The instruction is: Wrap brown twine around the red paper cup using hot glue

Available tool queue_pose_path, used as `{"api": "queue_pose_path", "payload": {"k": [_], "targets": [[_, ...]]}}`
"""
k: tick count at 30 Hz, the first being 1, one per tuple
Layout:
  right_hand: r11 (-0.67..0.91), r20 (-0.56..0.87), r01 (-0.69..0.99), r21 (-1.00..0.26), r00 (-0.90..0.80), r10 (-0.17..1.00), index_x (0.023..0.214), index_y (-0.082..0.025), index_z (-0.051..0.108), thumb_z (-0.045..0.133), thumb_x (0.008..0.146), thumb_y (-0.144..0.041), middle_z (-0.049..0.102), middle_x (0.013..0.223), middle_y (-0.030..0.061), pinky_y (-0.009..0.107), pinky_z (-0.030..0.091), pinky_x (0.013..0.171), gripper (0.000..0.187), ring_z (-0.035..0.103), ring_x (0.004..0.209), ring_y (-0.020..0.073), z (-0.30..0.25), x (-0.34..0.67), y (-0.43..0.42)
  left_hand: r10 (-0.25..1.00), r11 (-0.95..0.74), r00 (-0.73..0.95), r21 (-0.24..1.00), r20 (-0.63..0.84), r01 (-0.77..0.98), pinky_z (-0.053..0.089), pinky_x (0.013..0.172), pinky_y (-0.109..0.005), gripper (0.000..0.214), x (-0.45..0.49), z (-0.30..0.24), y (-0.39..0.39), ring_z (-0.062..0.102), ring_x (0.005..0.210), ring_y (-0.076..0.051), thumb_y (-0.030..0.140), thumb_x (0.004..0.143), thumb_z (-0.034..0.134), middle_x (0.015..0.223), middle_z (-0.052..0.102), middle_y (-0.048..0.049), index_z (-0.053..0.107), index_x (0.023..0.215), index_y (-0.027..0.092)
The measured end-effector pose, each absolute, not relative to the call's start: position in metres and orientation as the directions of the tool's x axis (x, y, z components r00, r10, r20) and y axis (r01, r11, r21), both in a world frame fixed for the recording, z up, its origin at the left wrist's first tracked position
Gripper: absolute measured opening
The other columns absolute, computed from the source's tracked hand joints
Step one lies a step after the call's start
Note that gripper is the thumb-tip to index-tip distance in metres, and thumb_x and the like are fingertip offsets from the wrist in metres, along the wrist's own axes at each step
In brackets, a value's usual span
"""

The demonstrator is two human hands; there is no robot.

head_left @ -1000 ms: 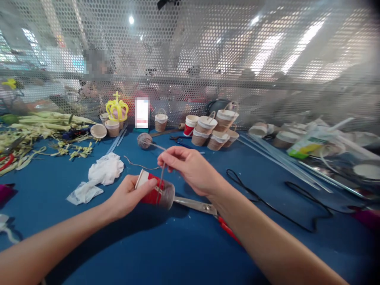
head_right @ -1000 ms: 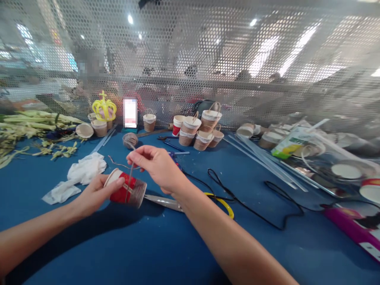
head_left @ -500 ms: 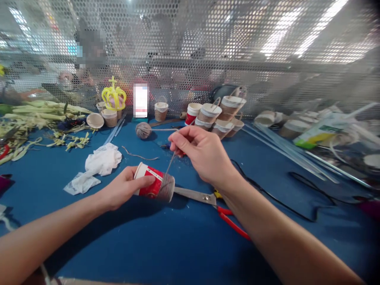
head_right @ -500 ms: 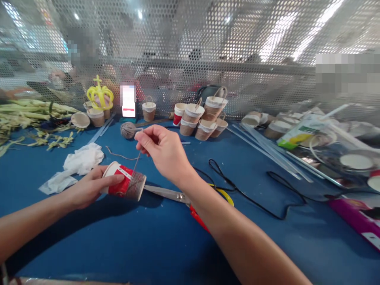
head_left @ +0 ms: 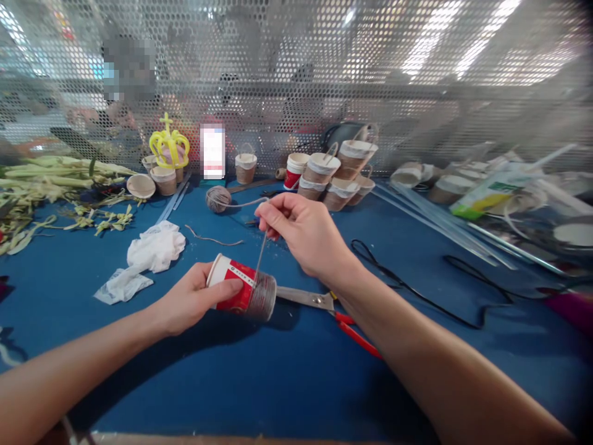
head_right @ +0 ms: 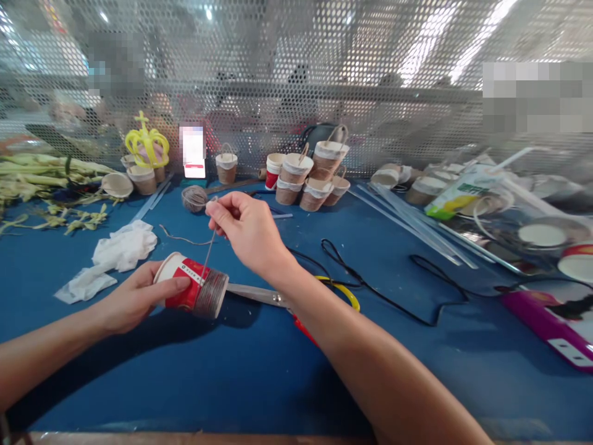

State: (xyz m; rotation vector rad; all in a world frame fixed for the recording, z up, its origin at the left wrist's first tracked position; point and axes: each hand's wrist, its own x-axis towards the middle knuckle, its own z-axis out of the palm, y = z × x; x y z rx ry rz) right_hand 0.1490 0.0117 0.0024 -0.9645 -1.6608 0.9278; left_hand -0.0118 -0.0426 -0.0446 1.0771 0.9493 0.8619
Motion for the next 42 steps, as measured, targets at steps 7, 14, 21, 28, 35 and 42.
{"api": "queue_pose_path", "payload": {"k": [7,14,21,28,35,42], "targets": [[0.404,0.367,0.173,-0.898,-0.212,0.906,0.066,-0.014,0.053,0.053,0.079,-0.021,0.054,0.056,-0.0037,0.017,0.039,0.047,0.015,0.045,0.048,0.0045,0.008,0.149,0.007,0.923,0.271,0.313,0.955,-0.223,-0.118,0.039,0.049,-0.017,0.017,-0.011,-0.044,-0.04,0.05,0.05,-0.007,0.029,0.063,0.067,0.056,0.06,0.0025,0.061,0.067,0.014],[0.387,0.348,0.208,-0.898,-0.204,0.915,0.064,-0.014,0.052,0.053,0.079,-0.021,0.053,0.055,-0.0032,0.017,0.038,0.047,0.017,0.045,0.047,0.0045,0.003,0.15,0.015,0.924,0.27,0.316,0.953,-0.216,-0.135,0.041,0.052,-0.017,0.016,-0.012,-0.045,-0.043,0.053,0.053,-0.008,0.028,0.065,0.067,0.062,0.064,0.0006,0.063,0.071,0.014],[0.352,0.304,0.236,-0.906,-0.217,0.928,0.065,-0.014,0.052,0.053,0.079,-0.02,0.053,0.054,-0.0032,0.018,0.038,0.046,0.015,0.045,0.047,0.0053,-0.005,0.148,0.019,0.91,0.251,0.386,0.944,-0.154,-0.214,0.042,0.052,-0.013,0.01,-0.013,-0.046,-0.044,0.053,0.053,-0.006,0.024,0.068,0.067,0.061,0.065,0.0016,0.067,0.071,0.015],[0.311,0.254,0.249,-0.917,-0.237,0.938,0.064,-0.014,0.052,0.052,0.078,-0.019,0.053,0.054,-0.0037,0.019,0.038,0.046,0.015,0.045,0.046,0.0047,-0.01,0.147,0.021,0.905,0.22,0.414,0.941,-0.099,-0.256,0.044,0.054,-0.011,0.008,-0.014,-0.046,-0.047,0.056,0.056,-0.006,0.022,0.07,0.064,0.064,0.068,0.0005,0.069,0.073,0.016],[0.294,0.218,0.311,-0.904,-0.254,0.942,0.06,-0.014,0.05,0.051,0.079,-0.019,0.053,0.055,-0.0031,0.018,0.037,0.045,0.02,0.045,0.046,0.0046,-0.011,0.147,0.02,0.91,0.173,0.414,0.939,-0.037,-0.296,0.045,0.054,-0.01,0.007,-0.014,-0.044,-0.05,0.057,0.057,-0.006,0.019,0.07,0.064,0.063,0.067,0.0008,0.07,0.074,0.018],[0.308,0.208,0.386,-0.87,-0.278,0.938,0.059,-0.015,0.049,0.051,0.079,-0.018,0.054,0.055,-0.002,0.018,0.038,0.046,0.02,0.046,0.047,0.0053,-0.01,0.146,0.019,0.91,0.109,0.415,0.962,0.004,-0.25,0.04,0.05,-0.009,0.007,-0.015,-0.042,-0.051,0.052,0.054,-0.005,0.02,0.072,0.062,0.06,0.064,0.002,0.069,0.071,0.019]]}}
